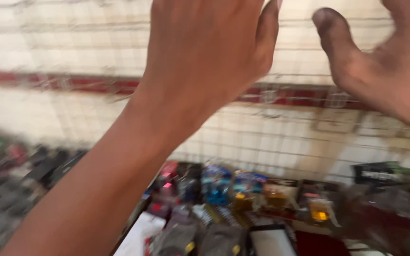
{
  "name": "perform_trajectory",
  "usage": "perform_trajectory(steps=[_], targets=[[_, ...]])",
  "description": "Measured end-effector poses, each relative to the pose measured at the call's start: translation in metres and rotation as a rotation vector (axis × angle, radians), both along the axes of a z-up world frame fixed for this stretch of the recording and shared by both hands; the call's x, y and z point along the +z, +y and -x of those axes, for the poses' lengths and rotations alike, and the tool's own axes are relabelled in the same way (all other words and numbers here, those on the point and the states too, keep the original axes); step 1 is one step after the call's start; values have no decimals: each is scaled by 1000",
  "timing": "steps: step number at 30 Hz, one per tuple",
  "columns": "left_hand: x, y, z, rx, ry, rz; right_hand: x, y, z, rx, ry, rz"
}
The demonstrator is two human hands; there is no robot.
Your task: The person picks up packaged motorcycle handlebar grips from a glass counter and hangs them one by one onto a wire mesh display rack on the wall.
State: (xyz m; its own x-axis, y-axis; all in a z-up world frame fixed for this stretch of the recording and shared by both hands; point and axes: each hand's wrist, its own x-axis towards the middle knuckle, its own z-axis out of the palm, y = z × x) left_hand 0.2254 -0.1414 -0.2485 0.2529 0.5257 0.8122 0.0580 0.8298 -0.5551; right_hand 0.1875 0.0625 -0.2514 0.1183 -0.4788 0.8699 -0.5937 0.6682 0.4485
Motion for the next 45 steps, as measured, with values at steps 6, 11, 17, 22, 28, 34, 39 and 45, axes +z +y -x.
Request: perform_trajectory(steps=[6,11,17,22,28,34,39,45], targets=[[-51,-40,-102,235,-205,-167,-21,-50,-42,225,4,-104],[-95,-52,-160,454,-406,-405,-53,-96,-65,489,7,-250],[-161,-41,-208,636,-461,-626,-110,-133,-74,651,-67,-505],[-202,-13,-230,755,-498,-739,-153,-144,-79,804,-33,-610],[-253,29,-250,786,-509,-925,-196,-142,-84,981,-60,-767],[-295,71,-284,889,-423,-1097,-225,-146,-103,1045,86,-864],[-312,96,-318,924,-335,-1234,-232,-152,-129,1092,148,-1054],[-341,114,-374,924,-207,-1366,-247,-169,-179,1066,353,-1210]])
